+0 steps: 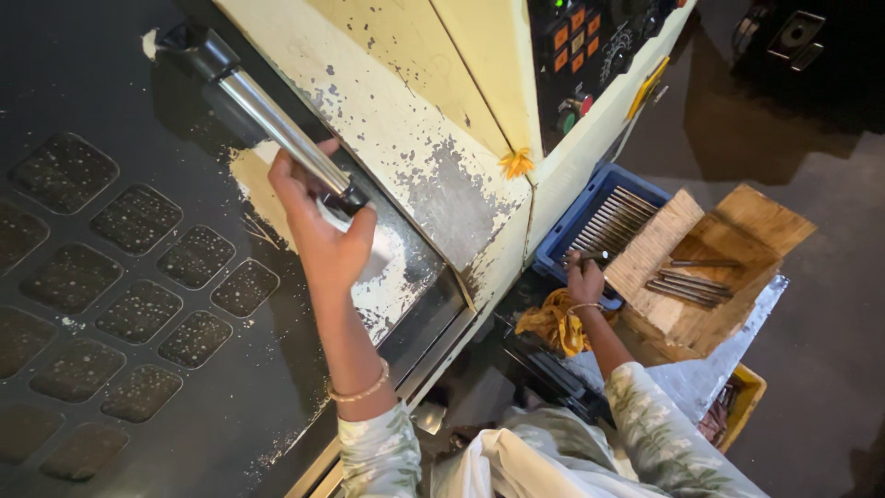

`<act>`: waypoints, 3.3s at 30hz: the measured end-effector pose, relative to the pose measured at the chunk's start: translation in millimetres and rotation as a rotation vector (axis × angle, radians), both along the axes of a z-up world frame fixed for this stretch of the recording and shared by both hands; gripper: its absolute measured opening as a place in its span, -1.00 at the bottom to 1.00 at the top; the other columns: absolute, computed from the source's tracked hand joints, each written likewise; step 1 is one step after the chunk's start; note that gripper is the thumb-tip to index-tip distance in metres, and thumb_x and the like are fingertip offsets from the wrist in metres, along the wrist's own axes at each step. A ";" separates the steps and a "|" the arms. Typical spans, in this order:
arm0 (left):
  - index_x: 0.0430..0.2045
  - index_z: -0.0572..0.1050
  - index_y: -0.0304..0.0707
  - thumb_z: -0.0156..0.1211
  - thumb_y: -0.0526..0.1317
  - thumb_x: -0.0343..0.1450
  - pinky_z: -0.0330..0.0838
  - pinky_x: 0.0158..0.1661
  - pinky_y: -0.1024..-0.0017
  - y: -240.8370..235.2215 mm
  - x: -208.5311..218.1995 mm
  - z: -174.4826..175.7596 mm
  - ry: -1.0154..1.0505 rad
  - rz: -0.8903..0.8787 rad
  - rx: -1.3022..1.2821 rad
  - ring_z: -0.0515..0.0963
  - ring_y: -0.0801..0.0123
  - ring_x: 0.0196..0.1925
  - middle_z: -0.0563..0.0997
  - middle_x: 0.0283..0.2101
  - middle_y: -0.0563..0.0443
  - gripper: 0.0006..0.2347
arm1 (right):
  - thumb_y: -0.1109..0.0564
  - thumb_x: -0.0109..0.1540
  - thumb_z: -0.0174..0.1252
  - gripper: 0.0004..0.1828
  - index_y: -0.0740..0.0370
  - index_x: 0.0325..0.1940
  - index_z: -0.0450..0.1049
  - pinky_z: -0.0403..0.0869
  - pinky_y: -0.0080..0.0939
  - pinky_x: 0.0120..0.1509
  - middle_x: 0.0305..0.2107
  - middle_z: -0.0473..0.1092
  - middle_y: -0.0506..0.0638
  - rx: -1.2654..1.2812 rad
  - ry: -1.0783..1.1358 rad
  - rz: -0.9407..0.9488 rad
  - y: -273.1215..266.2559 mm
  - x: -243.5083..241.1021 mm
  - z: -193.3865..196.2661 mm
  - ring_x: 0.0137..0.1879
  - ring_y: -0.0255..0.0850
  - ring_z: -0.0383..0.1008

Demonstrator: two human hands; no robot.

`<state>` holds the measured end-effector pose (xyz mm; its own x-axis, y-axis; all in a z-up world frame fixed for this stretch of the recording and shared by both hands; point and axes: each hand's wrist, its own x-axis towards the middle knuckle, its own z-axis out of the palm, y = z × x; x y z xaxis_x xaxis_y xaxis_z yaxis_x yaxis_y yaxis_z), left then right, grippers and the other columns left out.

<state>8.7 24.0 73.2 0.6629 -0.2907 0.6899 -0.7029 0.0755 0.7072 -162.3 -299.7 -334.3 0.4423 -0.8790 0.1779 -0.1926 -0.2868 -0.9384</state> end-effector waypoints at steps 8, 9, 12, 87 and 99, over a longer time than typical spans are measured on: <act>0.10 0.38 -0.42 0.19 -0.36 0.56 0.41 -0.31 0.43 -18.3 46.3 32.6 0.496 -0.415 -0.487 0.54 0.32 -0.33 0.56 -0.25 -0.12 -0.76 | -0.07 0.44 0.01 -0.61 0.28 -0.01 0.58 0.46 -0.24 -0.12 -0.43 0.51 -0.01 -0.001 -0.015 0.028 -1.4 -2.6 2.0 -0.30 -0.27 0.50; 0.06 0.39 -0.43 0.17 -0.33 0.59 0.36 -0.39 0.45 -19.4 52.7 34.5 0.542 -0.463 -0.545 0.52 0.33 -0.39 0.54 -0.30 -0.11 -0.79 | -0.08 0.44 0.01 -0.61 0.28 -0.01 0.58 0.46 -0.24 -0.13 -0.43 0.51 -0.02 0.006 -0.010 0.027 -2.2 -3.5 2.5 -0.30 -0.28 0.50; 0.09 0.38 -0.36 0.17 -0.28 0.63 0.18 -0.53 0.58 -19.6 65.1 35.2 0.459 -0.693 -0.573 0.38 0.46 -0.55 0.43 -0.41 0.01 -0.79 | -0.09 0.43 0.02 -0.61 0.25 0.00 0.58 0.46 -0.23 -0.15 -0.45 0.51 -0.03 0.059 0.019 0.023 -2.9 -1.0 2.0 -0.32 -0.27 0.50; -0.27 0.31 -0.25 0.12 -0.31 0.65 0.26 -0.47 0.45 -21.6 84.1 -0.1 0.451 -0.954 -0.578 0.28 0.44 -0.56 0.23 -0.49 0.06 -0.86 | -0.17 0.48 -0.03 -0.64 0.15 -0.12 0.41 0.16 -0.33 -0.27 -0.53 0.11 -0.22 1.556 -1.194 0.786 251.1 -129.1 238.4 -0.42 -0.41 0.09; -0.23 0.38 -0.28 0.14 -0.29 0.61 0.27 -0.47 0.48 -21.7 75.3 5.3 0.482 -0.861 -0.584 0.26 0.50 -0.47 0.25 -0.47 0.09 -0.91 | -0.23 0.46 -0.09 -0.58 0.14 -0.17 0.35 0.16 -0.28 -0.27 -0.54 0.07 -0.19 1.189 -1.023 0.765 230.7 -150.4 244.1 -0.42 -0.36 0.05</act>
